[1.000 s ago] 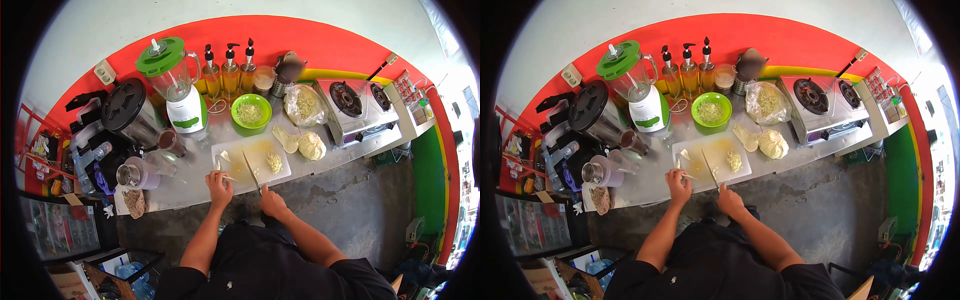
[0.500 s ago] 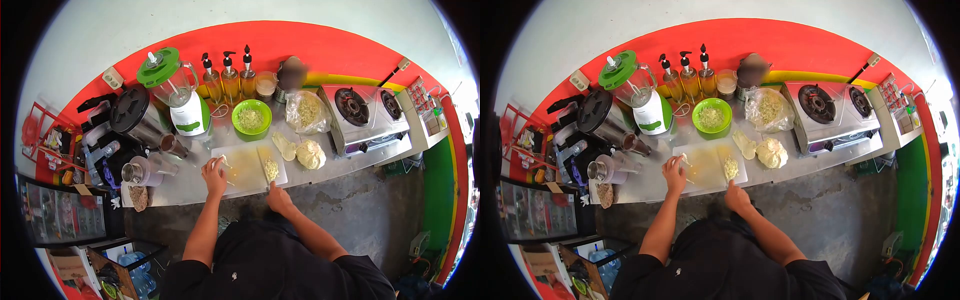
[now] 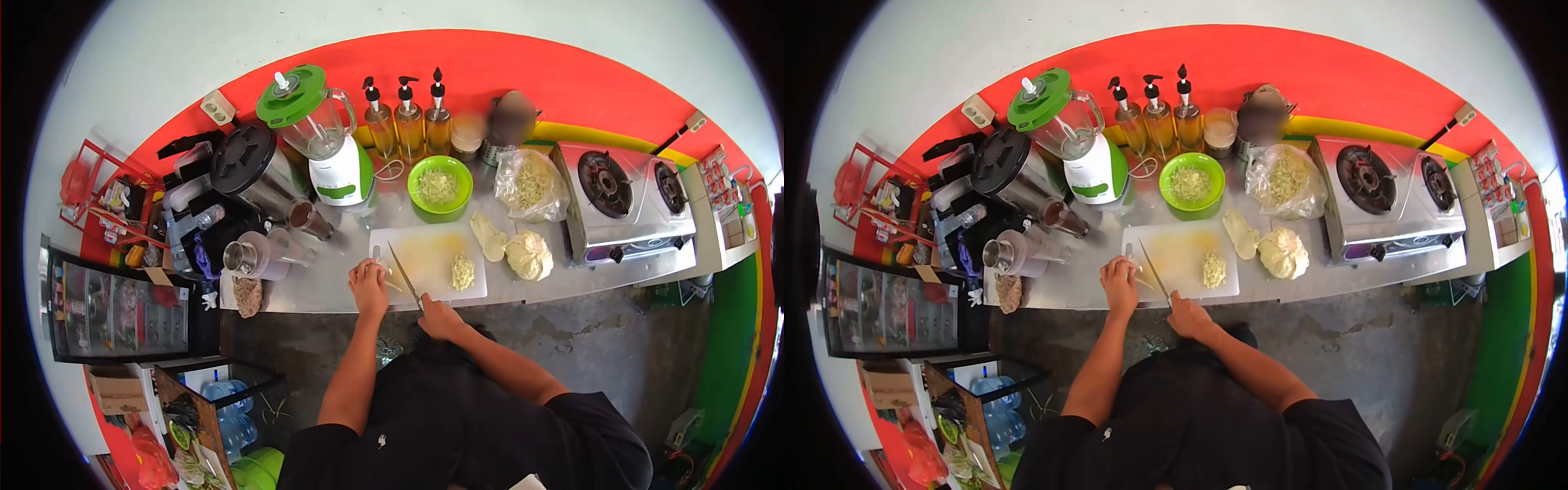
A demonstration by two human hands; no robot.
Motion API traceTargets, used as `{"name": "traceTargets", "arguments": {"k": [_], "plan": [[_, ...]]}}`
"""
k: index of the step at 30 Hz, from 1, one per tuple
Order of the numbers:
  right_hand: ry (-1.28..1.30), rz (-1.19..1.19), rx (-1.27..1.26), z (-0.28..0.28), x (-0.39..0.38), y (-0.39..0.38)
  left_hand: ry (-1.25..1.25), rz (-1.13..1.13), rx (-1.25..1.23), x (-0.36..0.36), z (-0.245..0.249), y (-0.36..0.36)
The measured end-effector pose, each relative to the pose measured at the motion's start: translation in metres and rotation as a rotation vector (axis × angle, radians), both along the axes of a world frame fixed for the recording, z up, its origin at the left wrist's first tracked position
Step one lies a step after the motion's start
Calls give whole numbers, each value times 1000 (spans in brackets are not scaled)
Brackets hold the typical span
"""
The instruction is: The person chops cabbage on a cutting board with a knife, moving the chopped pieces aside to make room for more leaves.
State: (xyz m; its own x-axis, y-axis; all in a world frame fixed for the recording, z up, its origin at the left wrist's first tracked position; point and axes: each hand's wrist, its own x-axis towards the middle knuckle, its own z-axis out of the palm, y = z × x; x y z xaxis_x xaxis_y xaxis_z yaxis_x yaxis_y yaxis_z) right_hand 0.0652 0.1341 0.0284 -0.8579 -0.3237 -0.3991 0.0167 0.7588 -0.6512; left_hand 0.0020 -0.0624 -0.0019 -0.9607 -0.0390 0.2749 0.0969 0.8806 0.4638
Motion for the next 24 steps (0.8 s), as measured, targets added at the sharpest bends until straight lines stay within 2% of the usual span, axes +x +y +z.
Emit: {"name": "traceTargets", "arguments": {"k": [2,6,8,12,15,22,24], "plan": [[-19,-44,-6,-2,0,-12,116,41,199,5,3,-1],[-4,-105,54,-6,5,-11,214,77,319,14,9,-5],[-13,-154,64,-5,10,-2,-27,88,814,17,17,-5],[-17,-308,122,-6,23,25,32,65,791,13,18,1],[-36,-374,162,-7,28,44,-63,-68,733,9,15,10],[76,-385,164,-5,31,62,-224,-366,593,-2,7,46],[130,-368,90,-4,33,58,-261,-422,551,-1,5,51]]}}
